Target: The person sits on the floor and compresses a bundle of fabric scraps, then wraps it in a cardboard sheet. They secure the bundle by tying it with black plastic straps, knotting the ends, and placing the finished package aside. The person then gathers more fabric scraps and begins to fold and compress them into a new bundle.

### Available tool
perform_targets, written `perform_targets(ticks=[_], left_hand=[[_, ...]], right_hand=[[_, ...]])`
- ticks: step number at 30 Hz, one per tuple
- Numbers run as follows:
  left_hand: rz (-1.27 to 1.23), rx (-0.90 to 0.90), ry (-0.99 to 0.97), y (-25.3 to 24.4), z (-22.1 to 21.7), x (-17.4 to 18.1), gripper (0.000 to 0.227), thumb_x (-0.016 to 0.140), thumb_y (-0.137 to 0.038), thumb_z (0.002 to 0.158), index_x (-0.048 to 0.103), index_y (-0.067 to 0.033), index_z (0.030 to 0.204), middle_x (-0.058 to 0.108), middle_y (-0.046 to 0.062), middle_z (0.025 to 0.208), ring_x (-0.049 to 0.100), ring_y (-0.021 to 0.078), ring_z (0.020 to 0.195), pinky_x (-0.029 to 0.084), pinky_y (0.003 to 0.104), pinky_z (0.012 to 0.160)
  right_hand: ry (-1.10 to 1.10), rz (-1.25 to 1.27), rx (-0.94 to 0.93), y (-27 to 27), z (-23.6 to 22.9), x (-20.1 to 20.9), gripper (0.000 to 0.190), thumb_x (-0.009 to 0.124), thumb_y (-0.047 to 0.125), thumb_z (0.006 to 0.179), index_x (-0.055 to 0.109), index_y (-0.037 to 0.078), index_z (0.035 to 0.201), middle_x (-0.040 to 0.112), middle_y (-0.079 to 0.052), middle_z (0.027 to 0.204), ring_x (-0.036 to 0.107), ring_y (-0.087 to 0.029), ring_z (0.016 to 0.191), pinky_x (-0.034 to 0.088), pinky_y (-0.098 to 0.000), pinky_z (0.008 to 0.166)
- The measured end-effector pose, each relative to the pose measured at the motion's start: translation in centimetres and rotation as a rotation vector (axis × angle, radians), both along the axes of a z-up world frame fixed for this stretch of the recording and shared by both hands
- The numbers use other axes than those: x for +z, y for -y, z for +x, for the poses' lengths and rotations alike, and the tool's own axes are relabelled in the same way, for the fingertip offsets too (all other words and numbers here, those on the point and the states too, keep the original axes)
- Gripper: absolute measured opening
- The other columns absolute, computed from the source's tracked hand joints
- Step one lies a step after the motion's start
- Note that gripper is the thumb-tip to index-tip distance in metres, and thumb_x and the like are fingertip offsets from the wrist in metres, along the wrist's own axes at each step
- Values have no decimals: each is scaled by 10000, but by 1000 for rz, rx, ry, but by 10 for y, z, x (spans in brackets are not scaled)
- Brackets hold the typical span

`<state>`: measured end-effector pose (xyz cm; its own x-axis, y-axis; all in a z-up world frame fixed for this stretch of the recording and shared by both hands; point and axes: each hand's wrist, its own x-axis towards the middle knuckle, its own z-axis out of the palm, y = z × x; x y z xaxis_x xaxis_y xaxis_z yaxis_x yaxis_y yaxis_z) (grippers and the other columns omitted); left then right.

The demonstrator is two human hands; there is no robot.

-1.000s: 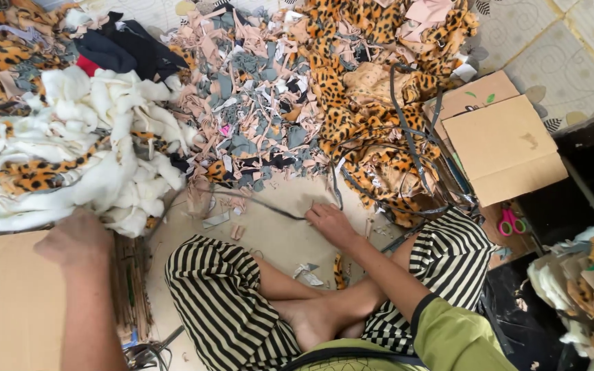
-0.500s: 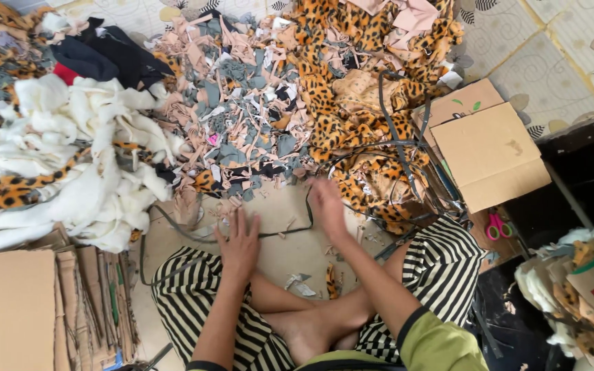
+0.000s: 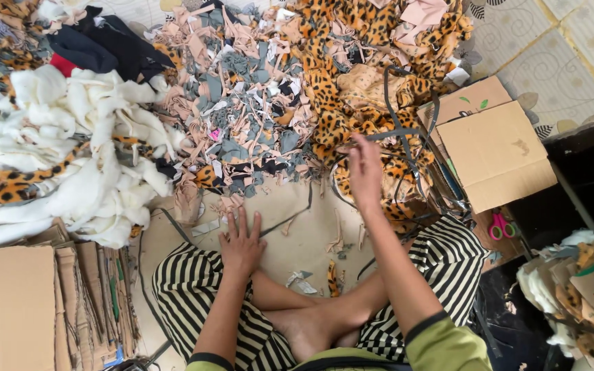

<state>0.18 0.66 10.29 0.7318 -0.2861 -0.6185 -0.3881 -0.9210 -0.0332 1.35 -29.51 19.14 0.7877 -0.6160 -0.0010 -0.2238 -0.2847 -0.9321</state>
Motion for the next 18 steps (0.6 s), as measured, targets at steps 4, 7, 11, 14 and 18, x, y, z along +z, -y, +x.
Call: perform_targets(ticks=[4,7,11,14,18], left_hand=[[-2,8,-15,1,-2,9,719,315,-513,1048,-10,-300,1652,-125,131,1719,-101,404,1567,157,642,1188],[20,-2,-33,4,-3,31,718,317,-512,1057,-17,-290,1653,-107,141,1720,-93,402,1569,155,624,1191],[-41,33,8,-7,1,5,710,399,-444,1061,9,-347,1647,-100,92,1727,-53,392,1574,185,704,1147],[-219,15,549,-29,11,-23,265,476,-188,1014,576,-205,1258,477,47,1503,490,261,1371,574,533,841],[-38,-27,621,-63,36,-11,143,598,-210,978,655,-299,1074,597,-62,1118,614,166,1045,420,532,919]], right_hand=[[291,-285,-108,39,-23,41,323,530,-68,1041,659,155,1234,534,-78,1129,570,-184,995,539,-293,821],[313,-329,-207,89,-35,51,284,530,-89,1048,676,121,1171,557,-78,1109,583,-159,942,550,-252,780],[193,-472,-251,147,-51,12,235,591,-135,998,720,52,1061,619,-116,1053,667,-173,834,598,-253,724],[117,-527,-259,180,-59,-28,192,654,-92,961,755,62,1018,656,-128,977,714,-221,786,594,-301,659],[82,-603,-278,209,-69,-53,187,687,-52,958,765,109,1014,646,-94,940,718,-208,755,600,-301,651]])
